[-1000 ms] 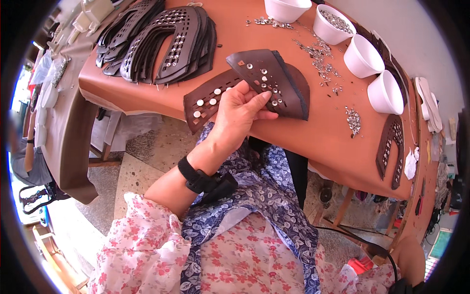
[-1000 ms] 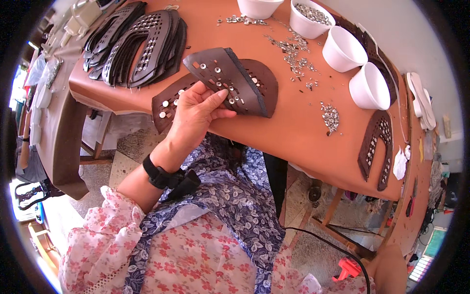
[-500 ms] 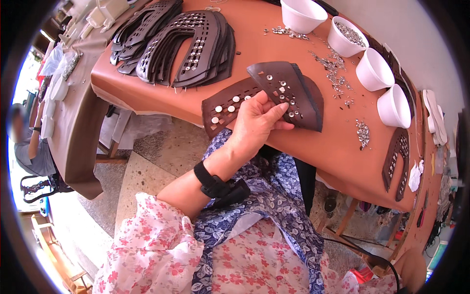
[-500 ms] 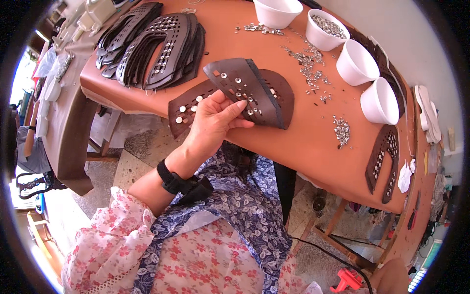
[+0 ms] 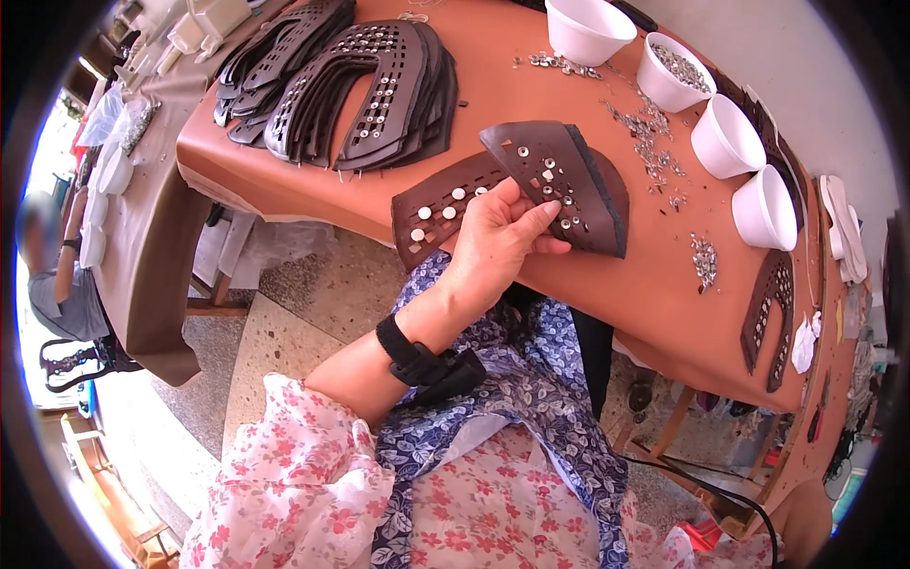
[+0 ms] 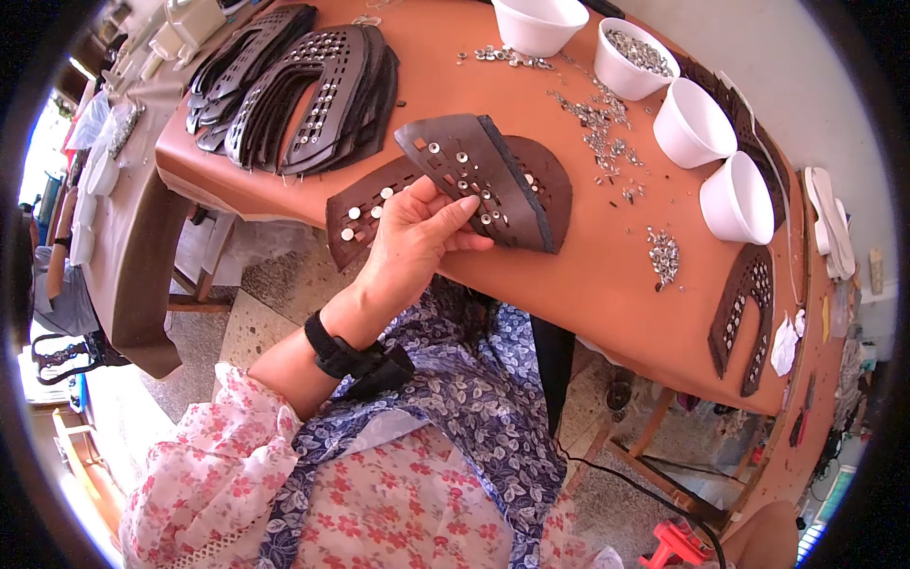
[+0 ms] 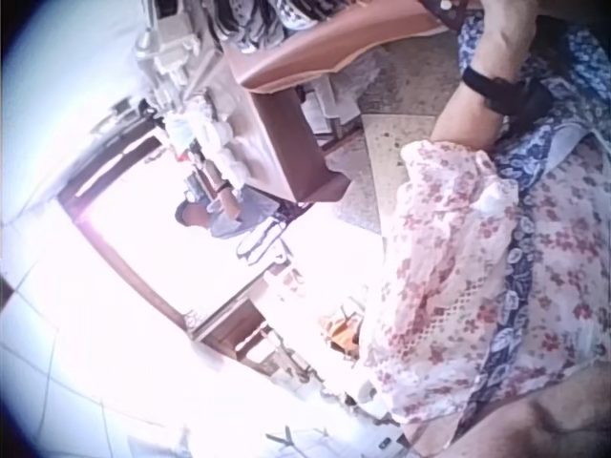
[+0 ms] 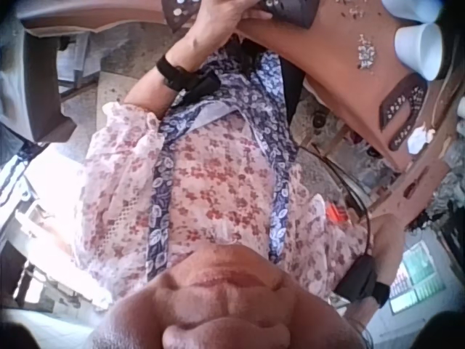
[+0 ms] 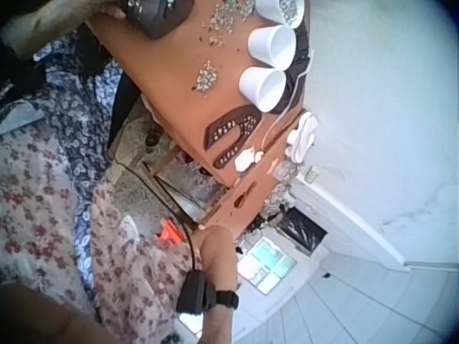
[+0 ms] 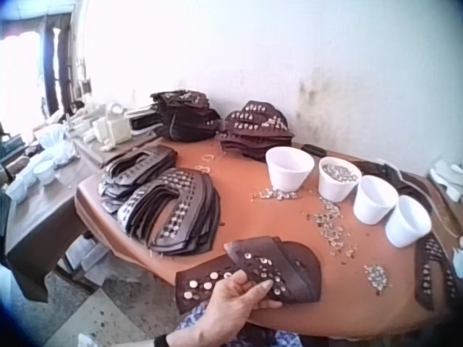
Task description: Attaching decorative or functional rivets to a leather shoe upper component using a small handheld tool.
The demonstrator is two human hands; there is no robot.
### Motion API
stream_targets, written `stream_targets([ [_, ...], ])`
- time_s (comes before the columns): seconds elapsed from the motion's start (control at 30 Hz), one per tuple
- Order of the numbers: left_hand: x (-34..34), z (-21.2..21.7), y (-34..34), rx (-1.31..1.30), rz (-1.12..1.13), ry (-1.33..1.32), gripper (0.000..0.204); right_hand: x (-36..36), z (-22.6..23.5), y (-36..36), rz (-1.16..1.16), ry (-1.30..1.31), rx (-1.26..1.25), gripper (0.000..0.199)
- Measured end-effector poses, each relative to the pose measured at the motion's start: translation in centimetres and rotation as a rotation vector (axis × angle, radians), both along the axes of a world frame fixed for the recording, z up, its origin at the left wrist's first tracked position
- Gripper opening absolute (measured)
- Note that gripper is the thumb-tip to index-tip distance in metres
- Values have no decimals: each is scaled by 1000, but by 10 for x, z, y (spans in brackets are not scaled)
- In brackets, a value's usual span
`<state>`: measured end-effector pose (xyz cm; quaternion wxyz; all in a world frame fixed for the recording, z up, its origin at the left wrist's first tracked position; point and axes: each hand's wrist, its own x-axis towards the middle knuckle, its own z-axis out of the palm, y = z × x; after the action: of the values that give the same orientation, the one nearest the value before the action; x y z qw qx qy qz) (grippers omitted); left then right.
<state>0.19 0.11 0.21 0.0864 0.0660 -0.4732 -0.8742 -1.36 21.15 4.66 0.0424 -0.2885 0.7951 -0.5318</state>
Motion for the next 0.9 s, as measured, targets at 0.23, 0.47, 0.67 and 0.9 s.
stream_targets([
  [0.23,0,-1,1,14,6,-12,25,-1,-1,3,-18,-7,-10,26],
  [0.47,0,1,1,-2,9,-11,26,-3,0,11,-42,-9,-28,26],
  [0.67,1,1,1,-15,0,-21,26,-5,2,21,-73,-4,-36,25],
  [0.9,1,1,0,-12,-2,-17,25,-6,5,33,-119,-3,-61,24],
])
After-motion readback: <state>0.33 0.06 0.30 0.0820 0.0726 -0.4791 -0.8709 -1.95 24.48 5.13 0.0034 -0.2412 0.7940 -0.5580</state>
